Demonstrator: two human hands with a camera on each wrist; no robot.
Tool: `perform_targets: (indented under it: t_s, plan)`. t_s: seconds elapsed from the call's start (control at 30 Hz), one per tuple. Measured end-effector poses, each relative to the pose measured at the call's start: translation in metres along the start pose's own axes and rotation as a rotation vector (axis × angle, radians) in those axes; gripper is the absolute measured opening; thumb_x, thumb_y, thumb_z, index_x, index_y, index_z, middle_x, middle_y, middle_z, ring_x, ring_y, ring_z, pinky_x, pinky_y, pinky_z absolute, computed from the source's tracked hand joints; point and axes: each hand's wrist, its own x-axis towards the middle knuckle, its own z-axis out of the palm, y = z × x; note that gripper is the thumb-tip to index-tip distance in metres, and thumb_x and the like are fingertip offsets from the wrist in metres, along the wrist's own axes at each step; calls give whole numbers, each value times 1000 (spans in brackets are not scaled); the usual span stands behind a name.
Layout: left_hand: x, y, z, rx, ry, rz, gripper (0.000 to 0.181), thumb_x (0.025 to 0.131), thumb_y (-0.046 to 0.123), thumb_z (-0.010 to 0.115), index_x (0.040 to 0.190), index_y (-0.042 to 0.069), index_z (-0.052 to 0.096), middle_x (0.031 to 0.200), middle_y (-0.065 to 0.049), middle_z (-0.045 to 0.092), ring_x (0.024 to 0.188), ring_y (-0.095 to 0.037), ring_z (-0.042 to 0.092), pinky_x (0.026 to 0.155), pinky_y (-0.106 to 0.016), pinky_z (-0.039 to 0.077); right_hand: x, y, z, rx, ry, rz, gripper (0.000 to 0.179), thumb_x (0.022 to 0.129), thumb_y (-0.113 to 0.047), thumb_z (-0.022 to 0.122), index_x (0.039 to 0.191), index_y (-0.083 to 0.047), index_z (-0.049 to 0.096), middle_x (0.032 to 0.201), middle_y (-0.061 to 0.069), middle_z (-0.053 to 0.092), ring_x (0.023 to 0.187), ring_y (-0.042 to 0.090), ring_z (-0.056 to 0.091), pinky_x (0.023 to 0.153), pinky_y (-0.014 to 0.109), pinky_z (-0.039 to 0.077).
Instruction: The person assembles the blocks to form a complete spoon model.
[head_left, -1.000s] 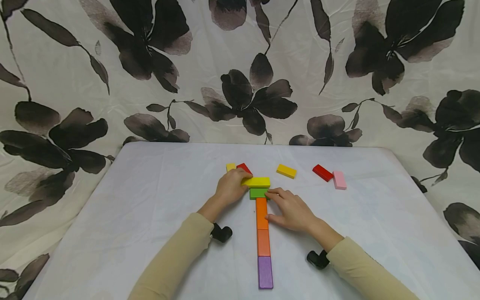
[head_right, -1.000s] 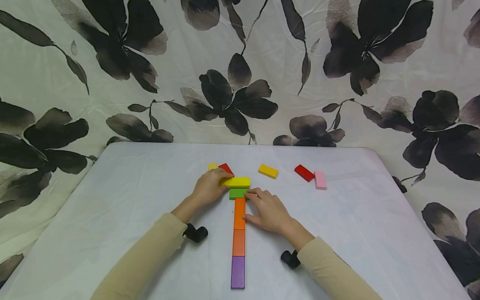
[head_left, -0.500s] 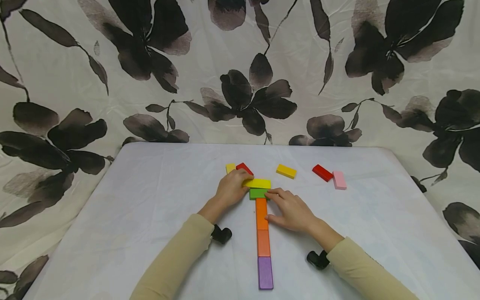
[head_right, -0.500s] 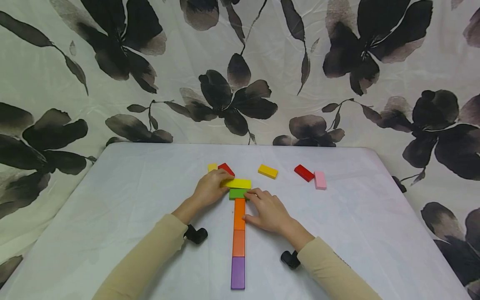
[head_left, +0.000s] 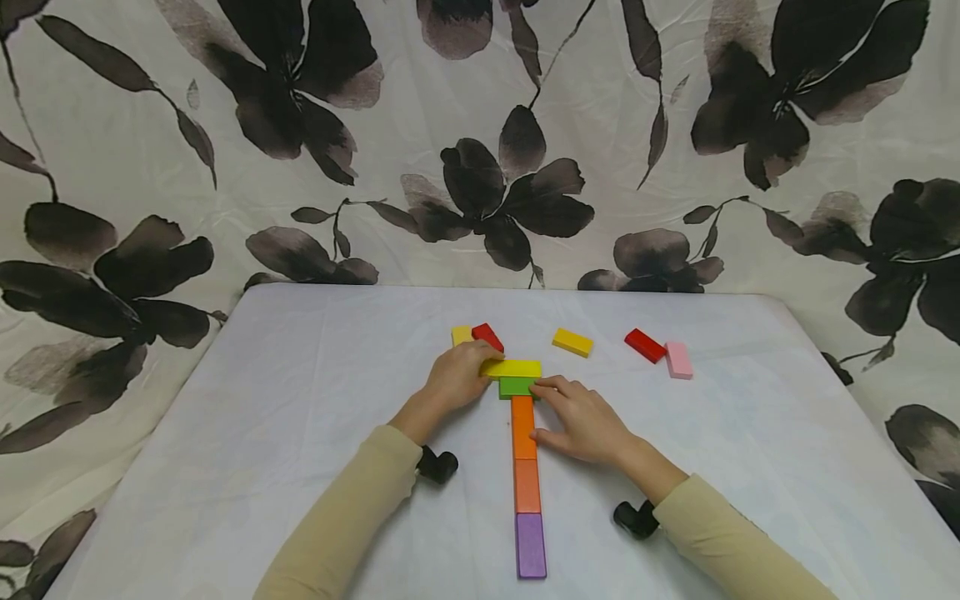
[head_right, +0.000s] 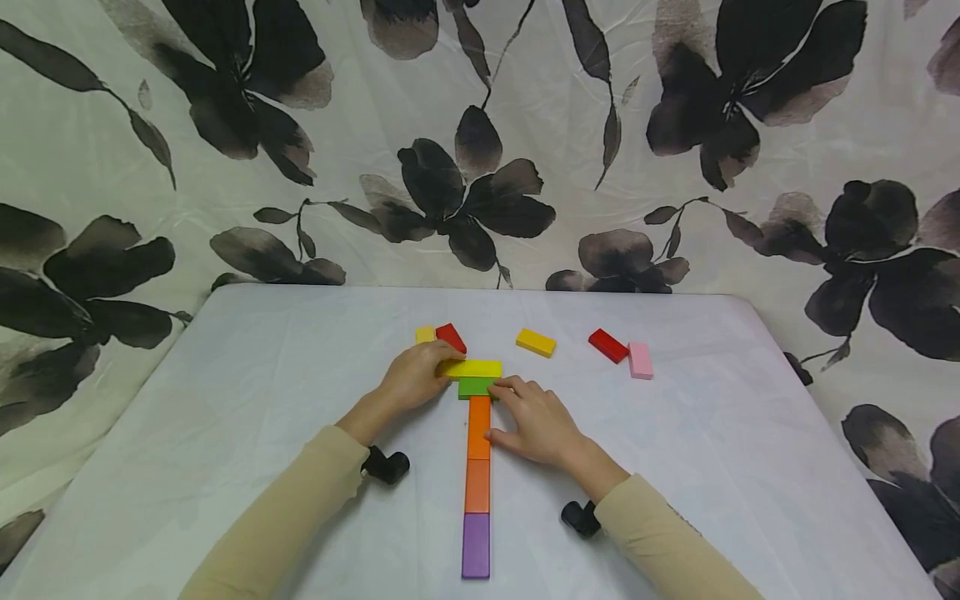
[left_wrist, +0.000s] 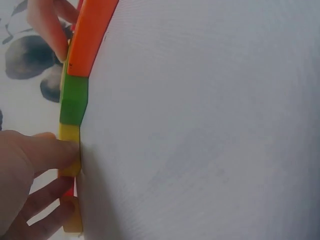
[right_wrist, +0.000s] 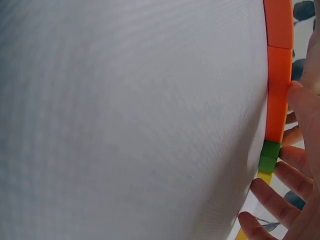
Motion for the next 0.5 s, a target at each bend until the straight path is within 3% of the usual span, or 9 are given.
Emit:
perform_targets:
  t_s: [0.17, 0.5]
  plan:
    - [-1, -1, -2, -27, 3, -15, 34, 80, 4, 68, 113, 12, 67, 115, -3, 63, 105, -20, 57, 94, -36, 46, 0, 0, 0, 3, 0, 2, 62, 79, -42, 68, 130, -10, 53, 128, 5, 51, 112, 24, 53, 84, 41, 49]
    - [-1, 2, 2, -33, -1, 16, 32, 80, 6, 68, 112, 11, 67, 112, -3, 64, 104, -19, 57, 93, -35, 46, -1, -1, 1, -3, -5, 9, 62, 80, -42, 68, 130, -10, 53, 129, 6, 51, 112, 24, 53, 84, 42, 49]
